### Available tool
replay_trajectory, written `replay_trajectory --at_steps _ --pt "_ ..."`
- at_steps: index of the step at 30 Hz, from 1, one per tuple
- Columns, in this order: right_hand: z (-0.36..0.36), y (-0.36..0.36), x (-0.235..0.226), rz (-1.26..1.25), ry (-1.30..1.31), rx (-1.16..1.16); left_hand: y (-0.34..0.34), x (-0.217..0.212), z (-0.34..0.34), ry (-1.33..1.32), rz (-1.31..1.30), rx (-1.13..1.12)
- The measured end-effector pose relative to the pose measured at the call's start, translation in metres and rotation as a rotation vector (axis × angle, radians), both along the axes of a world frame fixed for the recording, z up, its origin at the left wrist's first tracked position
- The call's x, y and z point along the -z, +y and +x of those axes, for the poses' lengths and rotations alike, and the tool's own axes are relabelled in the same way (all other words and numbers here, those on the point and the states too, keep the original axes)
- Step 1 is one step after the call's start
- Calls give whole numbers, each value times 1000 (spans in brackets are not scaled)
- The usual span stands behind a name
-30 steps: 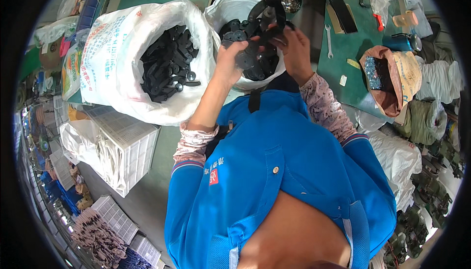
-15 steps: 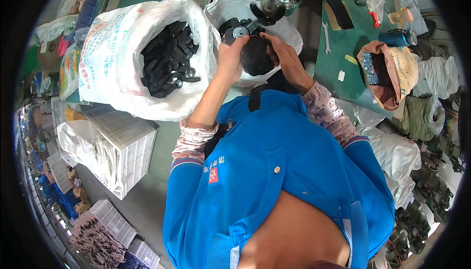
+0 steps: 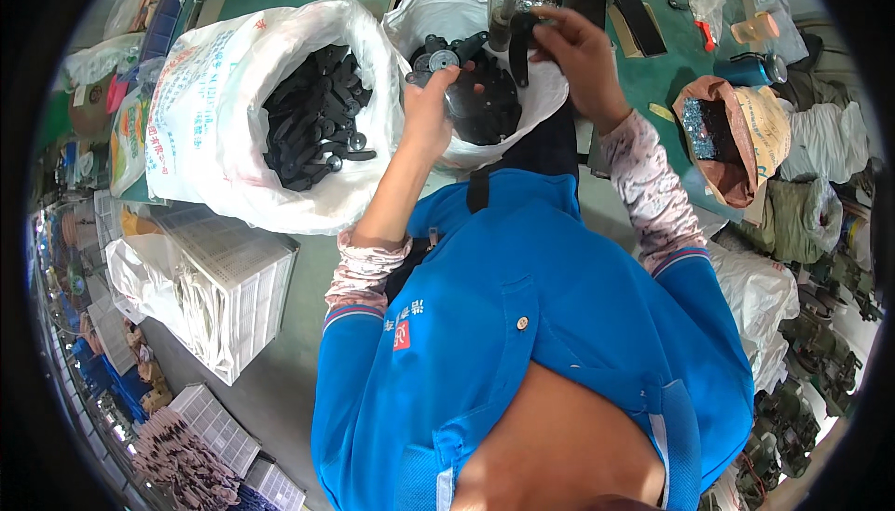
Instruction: The person repeatedly picks small black plastic parts from a white sack, places them into a press-like tool, and transfers the processed parts into a second sack. The person briefly walks to retrieve a sack from the floor and returns to continue the same cycle.
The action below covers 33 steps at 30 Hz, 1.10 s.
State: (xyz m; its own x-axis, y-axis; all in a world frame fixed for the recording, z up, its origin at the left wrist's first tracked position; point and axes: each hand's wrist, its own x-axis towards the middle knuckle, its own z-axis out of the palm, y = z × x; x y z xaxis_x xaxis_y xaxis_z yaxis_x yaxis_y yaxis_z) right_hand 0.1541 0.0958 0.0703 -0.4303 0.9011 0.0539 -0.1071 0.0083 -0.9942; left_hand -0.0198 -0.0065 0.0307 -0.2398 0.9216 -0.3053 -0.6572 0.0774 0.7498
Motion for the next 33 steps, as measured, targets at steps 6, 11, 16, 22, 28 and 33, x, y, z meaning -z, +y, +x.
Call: replay_trajectory --at_steps 6,11,16,22,28,33 --pt "-14 39 -25 24 -46 -57 0 -2 1 -21 -18 70" --pt "-18 49 -14 -6 -207 -109 1 -8 4 -28 0 81" --pt "-4 19 3 -174 -171 -186 4 -4 -2 -32 14 205" --pt "2 -6 23 -155 -242 -244 6 -7 5 22 34 443" --pt "15 3 19 -78 -279 -205 6 2 2 -85 -38 448" --pt "25 -11 28 91 -254 63 4 20 -1 -220 -118 356"
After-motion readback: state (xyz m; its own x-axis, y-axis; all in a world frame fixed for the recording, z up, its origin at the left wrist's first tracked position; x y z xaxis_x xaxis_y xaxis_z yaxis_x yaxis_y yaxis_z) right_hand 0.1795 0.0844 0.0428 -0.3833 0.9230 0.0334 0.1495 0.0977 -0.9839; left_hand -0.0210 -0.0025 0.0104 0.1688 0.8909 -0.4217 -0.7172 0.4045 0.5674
